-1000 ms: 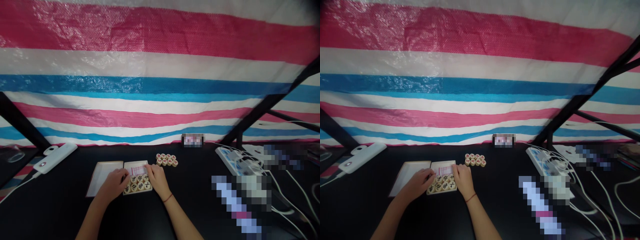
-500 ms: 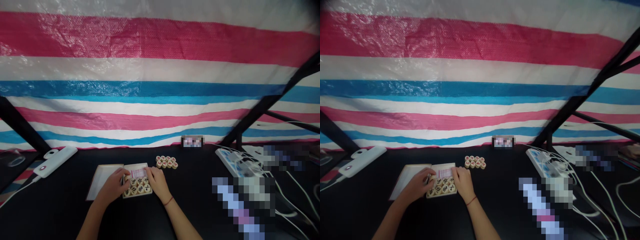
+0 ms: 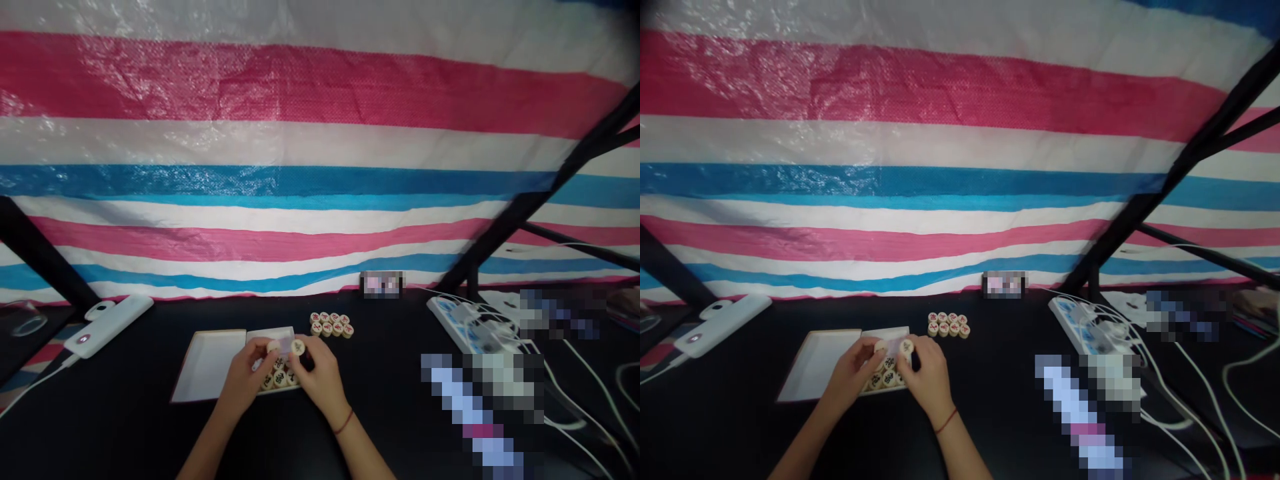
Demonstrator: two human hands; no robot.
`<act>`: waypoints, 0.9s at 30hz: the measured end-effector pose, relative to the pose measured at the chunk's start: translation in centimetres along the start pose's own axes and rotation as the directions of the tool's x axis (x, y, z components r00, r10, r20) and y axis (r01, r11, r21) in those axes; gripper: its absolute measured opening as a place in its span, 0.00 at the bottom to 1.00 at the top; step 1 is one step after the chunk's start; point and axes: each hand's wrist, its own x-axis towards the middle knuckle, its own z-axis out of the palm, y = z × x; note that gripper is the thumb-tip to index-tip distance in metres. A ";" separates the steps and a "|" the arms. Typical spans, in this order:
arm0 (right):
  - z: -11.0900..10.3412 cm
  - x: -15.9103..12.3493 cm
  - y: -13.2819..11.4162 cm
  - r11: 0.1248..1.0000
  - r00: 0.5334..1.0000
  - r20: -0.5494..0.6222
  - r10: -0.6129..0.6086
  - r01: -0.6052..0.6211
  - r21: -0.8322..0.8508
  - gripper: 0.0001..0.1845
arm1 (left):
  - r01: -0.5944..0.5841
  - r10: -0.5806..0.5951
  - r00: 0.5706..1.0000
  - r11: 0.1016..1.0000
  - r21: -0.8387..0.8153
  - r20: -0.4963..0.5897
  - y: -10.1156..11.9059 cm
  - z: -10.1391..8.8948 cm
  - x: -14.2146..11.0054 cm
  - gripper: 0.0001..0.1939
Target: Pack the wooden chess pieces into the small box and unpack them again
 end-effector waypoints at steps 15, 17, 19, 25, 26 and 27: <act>-1.8 -0.8 4.0 0.832 0.875 0.072 0.479 -0.426 -0.356 0.10 | -0.062 0.095 0.988 0.967 0.249 -0.123 -0.7 -0.6 0.3 0.14; -1.7 -0.9 4.0 0.836 0.878 0.065 0.475 -0.426 -0.346 0.09 | -0.018 0.045 0.994 0.965 0.263 -0.099 -0.3 -0.6 0.2 0.17; -1.6 -1.0 4.2 0.848 0.890 0.043 0.453 -0.415 -0.329 0.11 | -0.014 0.034 0.998 0.950 0.311 -0.060 0.2 -0.5 0.0 0.18; -1.4 -0.9 4.0 0.879 0.910 -0.042 0.413 -0.410 -0.243 0.19 | -0.150 0.139 0.989 0.896 0.419 0.056 0.8 0.1 -0.4 0.17; -1.3 -0.8 3.6 0.887 0.912 -0.068 0.404 -0.409 -0.216 0.19 | -0.166 0.153 0.986 0.888 0.429 0.065 0.7 0.3 -0.4 0.18; -1.3 -0.7 3.0 0.902 0.919 -0.085 0.386 -0.395 -0.175 0.19 | -0.179 0.165 0.984 0.881 0.438 0.071 0.6 0.4 -0.5 0.18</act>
